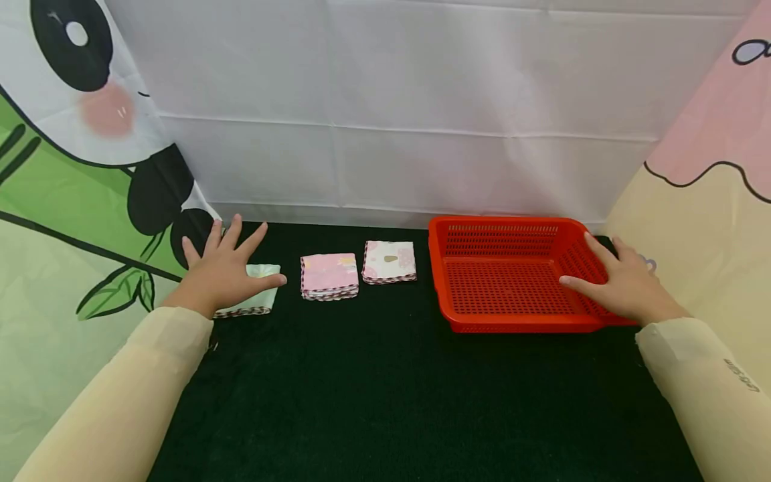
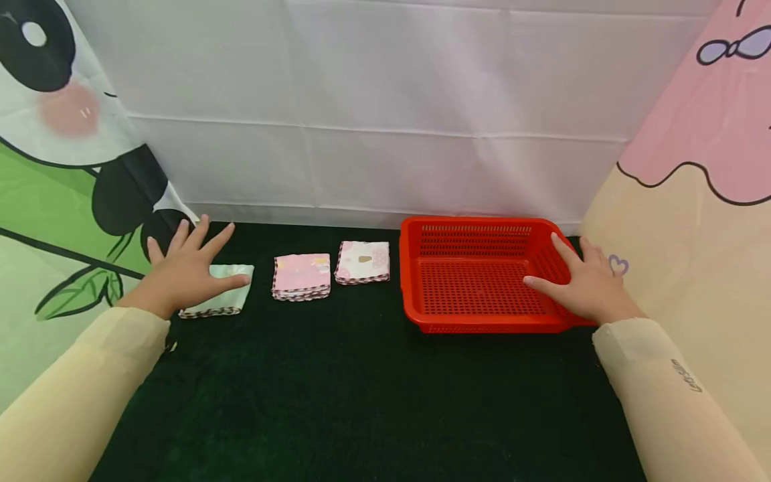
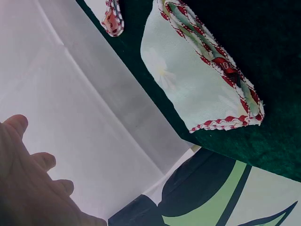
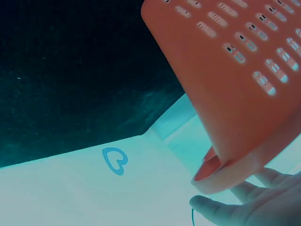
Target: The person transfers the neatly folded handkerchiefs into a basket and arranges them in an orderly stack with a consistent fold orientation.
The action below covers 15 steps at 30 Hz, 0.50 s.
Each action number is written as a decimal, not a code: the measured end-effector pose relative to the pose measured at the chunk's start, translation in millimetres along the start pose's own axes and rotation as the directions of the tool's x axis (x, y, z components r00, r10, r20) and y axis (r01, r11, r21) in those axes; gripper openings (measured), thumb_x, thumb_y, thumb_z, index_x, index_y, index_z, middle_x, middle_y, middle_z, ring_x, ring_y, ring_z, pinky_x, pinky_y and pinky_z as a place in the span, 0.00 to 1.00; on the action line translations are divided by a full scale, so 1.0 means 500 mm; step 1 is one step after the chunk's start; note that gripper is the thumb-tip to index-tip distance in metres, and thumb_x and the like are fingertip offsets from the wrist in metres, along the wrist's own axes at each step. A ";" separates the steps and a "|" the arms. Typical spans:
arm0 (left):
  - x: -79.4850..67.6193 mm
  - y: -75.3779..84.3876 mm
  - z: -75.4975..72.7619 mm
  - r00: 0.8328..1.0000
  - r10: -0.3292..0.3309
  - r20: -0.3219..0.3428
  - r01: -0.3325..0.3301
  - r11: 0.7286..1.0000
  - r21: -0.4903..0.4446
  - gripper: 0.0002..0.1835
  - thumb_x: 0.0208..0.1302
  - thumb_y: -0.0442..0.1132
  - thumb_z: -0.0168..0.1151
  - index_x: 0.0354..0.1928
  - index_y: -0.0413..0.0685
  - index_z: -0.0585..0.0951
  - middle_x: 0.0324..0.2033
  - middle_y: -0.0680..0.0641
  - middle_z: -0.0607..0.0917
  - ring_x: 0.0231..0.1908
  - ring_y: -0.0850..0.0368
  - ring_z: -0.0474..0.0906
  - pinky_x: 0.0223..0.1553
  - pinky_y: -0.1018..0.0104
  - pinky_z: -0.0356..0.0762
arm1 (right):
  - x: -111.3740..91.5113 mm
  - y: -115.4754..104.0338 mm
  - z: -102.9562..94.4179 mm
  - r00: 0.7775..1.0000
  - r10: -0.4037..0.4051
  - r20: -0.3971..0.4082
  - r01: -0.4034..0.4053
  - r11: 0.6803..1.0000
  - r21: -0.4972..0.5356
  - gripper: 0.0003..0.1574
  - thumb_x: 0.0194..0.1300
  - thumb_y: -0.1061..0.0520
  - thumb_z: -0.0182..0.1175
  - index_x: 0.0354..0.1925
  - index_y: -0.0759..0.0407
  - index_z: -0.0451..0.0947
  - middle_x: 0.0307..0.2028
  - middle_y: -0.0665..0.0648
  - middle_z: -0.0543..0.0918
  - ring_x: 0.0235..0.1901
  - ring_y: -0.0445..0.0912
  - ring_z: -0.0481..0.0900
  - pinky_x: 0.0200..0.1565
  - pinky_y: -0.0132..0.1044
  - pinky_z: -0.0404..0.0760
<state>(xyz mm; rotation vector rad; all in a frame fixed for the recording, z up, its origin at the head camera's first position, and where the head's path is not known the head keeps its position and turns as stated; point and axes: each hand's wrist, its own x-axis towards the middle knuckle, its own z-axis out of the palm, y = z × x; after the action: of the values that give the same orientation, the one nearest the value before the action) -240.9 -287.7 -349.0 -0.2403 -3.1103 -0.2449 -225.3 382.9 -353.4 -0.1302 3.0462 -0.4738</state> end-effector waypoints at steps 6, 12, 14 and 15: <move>0.001 -0.009 0.004 1.000 0.005 -0.003 -0.005 1.000 0.006 0.62 0.55 0.86 0.50 0.84 0.63 0.43 0.80 0.37 0.33 0.76 0.30 0.20 0.60 0.23 0.10 | -0.002 0.016 -0.005 0.999 0.023 0.032 -0.025 0.999 0.039 0.66 0.67 0.21 0.52 0.83 0.45 0.29 0.77 0.79 0.32 0.67 0.87 0.46 0.55 0.84 0.59; 0.000 -0.011 0.003 1.000 0.016 0.003 -0.016 1.000 -0.009 0.60 0.59 0.84 0.49 0.84 0.61 0.44 0.81 0.35 0.35 0.77 0.29 0.25 0.64 0.23 0.16 | 0.000 0.044 -0.011 0.999 0.023 0.040 -0.029 0.990 0.141 0.62 0.72 0.25 0.49 0.83 0.49 0.29 0.76 0.81 0.39 0.68 0.81 0.49 0.57 0.81 0.61; -0.001 -0.013 0.004 1.000 0.021 0.010 -0.021 1.000 -0.010 0.57 0.63 0.81 0.49 0.84 0.59 0.44 0.80 0.35 0.36 0.77 0.29 0.26 0.66 0.24 0.17 | -0.001 0.057 -0.011 0.999 0.019 0.044 -0.027 0.980 0.199 0.58 0.75 0.28 0.47 0.83 0.53 0.31 0.75 0.82 0.43 0.67 0.80 0.51 0.58 0.80 0.62; -0.001 -0.015 0.005 1.000 0.025 0.013 -0.025 1.000 -0.006 0.55 0.65 0.79 0.49 0.84 0.58 0.45 0.80 0.34 0.36 0.77 0.29 0.27 0.67 0.25 0.19 | -0.002 0.063 -0.012 0.999 0.018 0.048 -0.029 0.974 0.226 0.57 0.77 0.29 0.46 0.83 0.55 0.32 0.75 0.82 0.44 0.67 0.80 0.52 0.58 0.79 0.61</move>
<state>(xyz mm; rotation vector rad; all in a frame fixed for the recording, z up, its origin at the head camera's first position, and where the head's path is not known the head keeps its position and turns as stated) -241.6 -294.7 -352.8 -0.2812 -3.1175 -0.2535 -227.1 414.7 -357.3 -0.0926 2.9188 -0.8002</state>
